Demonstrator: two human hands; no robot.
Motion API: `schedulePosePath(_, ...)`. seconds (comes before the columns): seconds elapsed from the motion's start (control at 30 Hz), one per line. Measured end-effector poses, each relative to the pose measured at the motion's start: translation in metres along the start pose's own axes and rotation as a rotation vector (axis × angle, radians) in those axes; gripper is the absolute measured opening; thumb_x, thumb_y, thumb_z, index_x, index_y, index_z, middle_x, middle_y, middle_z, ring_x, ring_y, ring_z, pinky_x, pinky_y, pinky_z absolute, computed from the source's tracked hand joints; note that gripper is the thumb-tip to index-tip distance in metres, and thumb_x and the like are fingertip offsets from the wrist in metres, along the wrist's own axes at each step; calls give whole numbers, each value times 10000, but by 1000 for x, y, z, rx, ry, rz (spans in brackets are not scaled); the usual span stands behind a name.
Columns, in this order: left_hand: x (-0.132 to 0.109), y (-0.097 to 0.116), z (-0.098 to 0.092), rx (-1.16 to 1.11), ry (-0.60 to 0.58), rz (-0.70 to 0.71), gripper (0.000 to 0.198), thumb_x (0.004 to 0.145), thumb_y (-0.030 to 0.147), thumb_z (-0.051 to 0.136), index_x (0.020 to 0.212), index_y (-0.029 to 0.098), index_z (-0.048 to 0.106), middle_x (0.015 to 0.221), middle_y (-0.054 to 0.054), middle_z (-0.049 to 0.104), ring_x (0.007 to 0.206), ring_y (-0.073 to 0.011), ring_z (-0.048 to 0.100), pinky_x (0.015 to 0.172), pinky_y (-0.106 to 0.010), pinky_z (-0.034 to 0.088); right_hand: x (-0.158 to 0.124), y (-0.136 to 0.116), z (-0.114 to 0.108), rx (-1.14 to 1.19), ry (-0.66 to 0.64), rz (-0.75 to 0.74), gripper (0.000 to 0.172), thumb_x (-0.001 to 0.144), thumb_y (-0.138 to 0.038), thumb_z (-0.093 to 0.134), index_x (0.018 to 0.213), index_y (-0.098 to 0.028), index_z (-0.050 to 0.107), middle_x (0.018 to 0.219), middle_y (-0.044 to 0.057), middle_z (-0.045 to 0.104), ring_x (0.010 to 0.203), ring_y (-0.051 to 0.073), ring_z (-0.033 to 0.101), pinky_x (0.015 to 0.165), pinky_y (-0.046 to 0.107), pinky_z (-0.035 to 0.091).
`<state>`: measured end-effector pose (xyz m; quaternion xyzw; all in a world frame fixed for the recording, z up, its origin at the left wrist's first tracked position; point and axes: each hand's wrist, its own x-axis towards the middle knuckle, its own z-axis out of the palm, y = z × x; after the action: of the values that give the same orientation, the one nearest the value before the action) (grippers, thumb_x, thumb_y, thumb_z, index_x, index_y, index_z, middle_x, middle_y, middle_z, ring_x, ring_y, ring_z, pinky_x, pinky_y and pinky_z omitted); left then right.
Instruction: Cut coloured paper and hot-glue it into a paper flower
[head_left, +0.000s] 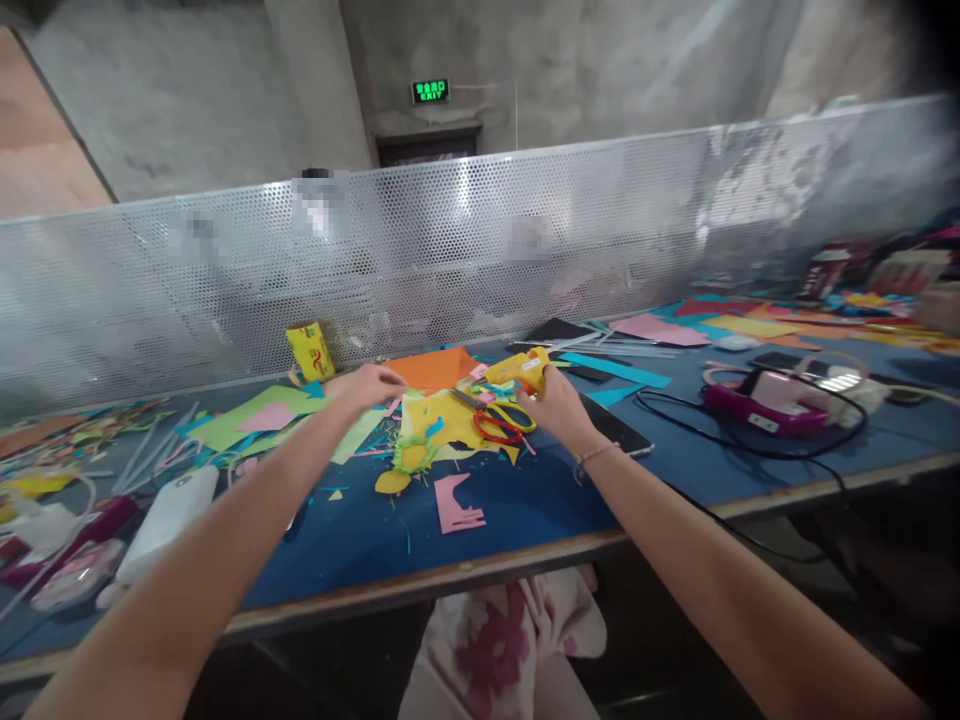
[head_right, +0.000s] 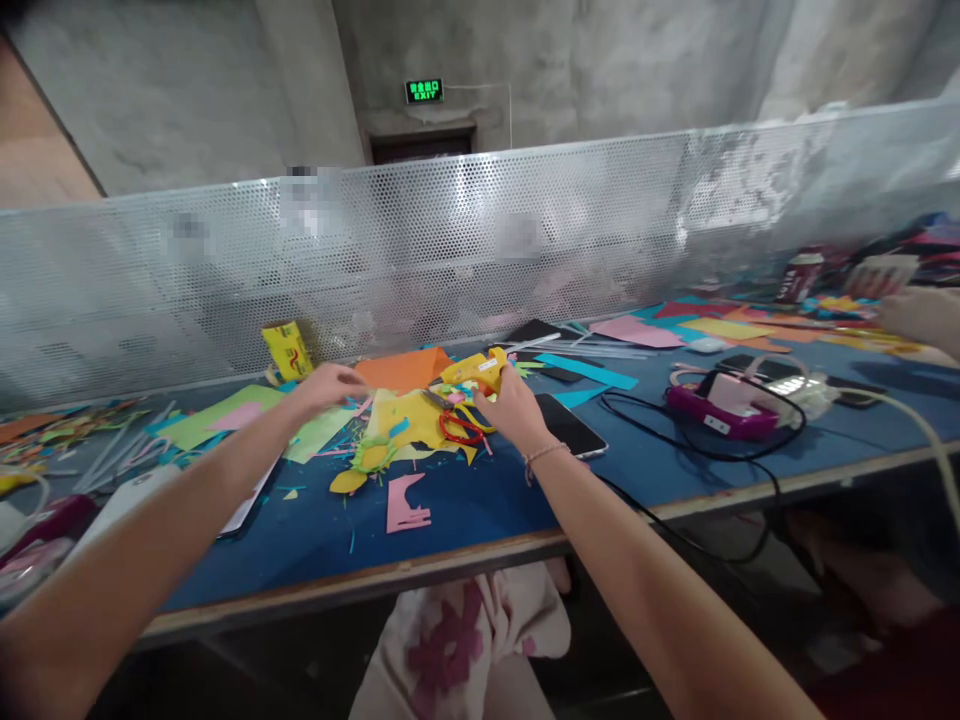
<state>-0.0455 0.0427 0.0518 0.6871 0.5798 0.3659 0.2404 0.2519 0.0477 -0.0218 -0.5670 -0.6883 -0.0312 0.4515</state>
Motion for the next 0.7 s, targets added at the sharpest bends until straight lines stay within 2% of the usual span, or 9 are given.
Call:
schedulePosePath(0.03,-13,5,17,-89,-101,-67,109,586,214,659,673,149,653,690,-69,649,641,-169,577,633,-315,485,-1,0,0,-7,-16,-41,332,721,-424,488,916,-161,432,885,148,582,863,287,566,716,372,437)
schedulePosePath(0.1,-38,13,45,-192,-174,-122,115,608,216,655,694,140,651,715,-65,647,639,-145,575,618,-285,484,-5,-1,1,-28,-66,-130,356,722,-421,493,947,-151,438,893,143,582,850,282,569,713,367,438)
schedulePosePath(0.2,-58,17,67,-254,-167,-189,122,633,199,645,718,111,643,709,-59,635,630,-127,568,617,-267,474,-9,-1,0,-84,-162,-235,352,736,-398,485,970,-139,443,894,132,583,828,265,572,704,353,439)
schedulePosePath(0.4,-59,9,72,-337,-152,-206,89,661,167,646,706,97,616,670,-51,623,637,-130,589,647,-275,473,-10,-3,0,-232,-323,-413,271,785,-374,466,911,-134,455,854,119,576,783,230,572,665,309,428)
schedulePosePath(0.5,-60,11,74,-418,-154,-220,55,682,127,632,654,99,594,609,-34,607,604,-117,594,677,-275,476,-10,-1,4,-292,-306,-464,258,808,-371,454,906,-132,459,845,115,575,770,225,572,653,301,418)
schedulePosePath(0.7,-65,18,72,-381,-141,-213,53,691,100,622,639,104,629,564,-26,613,570,-117,594,665,-265,476,-10,0,6,-308,-275,-523,248,836,-374,439,915,-139,460,853,108,573,773,207,569,627,280,403)
